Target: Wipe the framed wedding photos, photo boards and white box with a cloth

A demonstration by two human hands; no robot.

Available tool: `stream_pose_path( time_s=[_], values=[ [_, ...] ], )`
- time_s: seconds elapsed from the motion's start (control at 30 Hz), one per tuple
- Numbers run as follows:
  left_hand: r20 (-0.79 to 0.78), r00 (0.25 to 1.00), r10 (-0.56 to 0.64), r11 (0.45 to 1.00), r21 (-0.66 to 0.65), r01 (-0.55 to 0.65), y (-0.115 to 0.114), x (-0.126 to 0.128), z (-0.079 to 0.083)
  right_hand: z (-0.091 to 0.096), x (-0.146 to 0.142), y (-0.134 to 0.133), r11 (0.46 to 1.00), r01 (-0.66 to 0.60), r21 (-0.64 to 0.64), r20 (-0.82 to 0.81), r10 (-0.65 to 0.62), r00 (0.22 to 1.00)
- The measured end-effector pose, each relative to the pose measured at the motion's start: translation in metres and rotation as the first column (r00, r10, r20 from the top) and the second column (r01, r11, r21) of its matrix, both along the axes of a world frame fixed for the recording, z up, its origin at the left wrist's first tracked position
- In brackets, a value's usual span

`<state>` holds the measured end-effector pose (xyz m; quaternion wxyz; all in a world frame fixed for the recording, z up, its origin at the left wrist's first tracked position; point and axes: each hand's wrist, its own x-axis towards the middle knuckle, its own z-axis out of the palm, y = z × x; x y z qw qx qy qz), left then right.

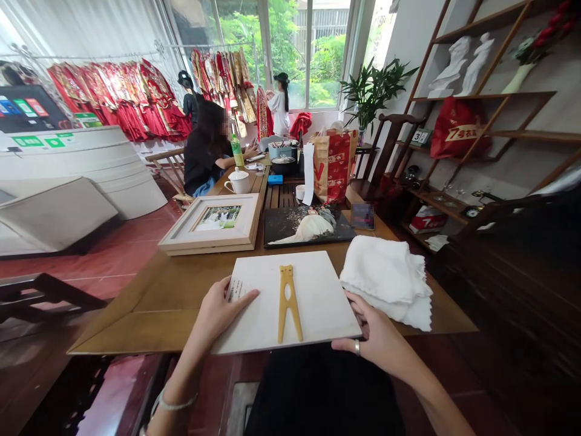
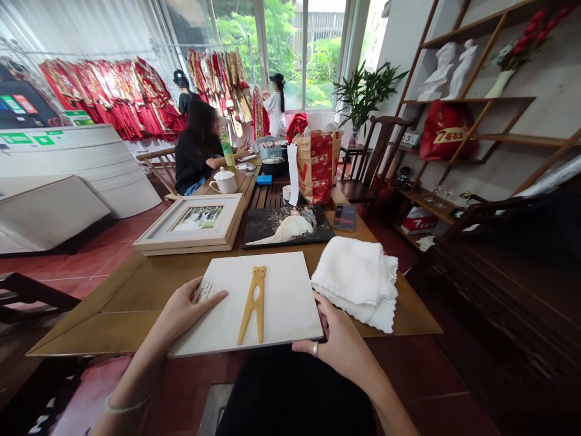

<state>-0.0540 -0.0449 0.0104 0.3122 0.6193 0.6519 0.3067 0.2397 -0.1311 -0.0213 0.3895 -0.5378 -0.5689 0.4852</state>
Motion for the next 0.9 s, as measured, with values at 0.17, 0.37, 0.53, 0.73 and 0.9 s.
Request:
stream_pose_path(
  time_s=[0.17,0.37,0.53,0.73,0.9],
  values=[
    [-0.31,0.95,0.036,0.999,0.04,-0.025,0.002,0.006,-0.006,0.002,0.009,0.007,0.998,-0.055,0.037,0.358,0.038,0.933],
    [-0.354,0.935,0.01,0.991,0.129,0.038,0.001,0.009,-0.016,0.01,0.012,0.011,0.998,-0.058,-0.002,0.579,0.049,0.814],
    [-0.324,0.945,0.037,0.99,0.141,0.01,-0.002,0.011,-0.024,0.013,0.012,0.011,0.998,-0.068,-0.015,0.594,0.063,0.802],
    [-0.267,0.963,0.045,0.987,0.162,-0.002,-0.005,0.018,-0.038,0.028,0.059,0.0,0.934,0.157,0.322,0.601,-0.33,0.728],
    [-0.253,0.967,0.032,0.978,0.209,0.023,-0.003,0.02,-0.047,0.032,0.149,0.014,0.821,-0.18,0.542,0.815,-0.463,0.348]
  ],
)
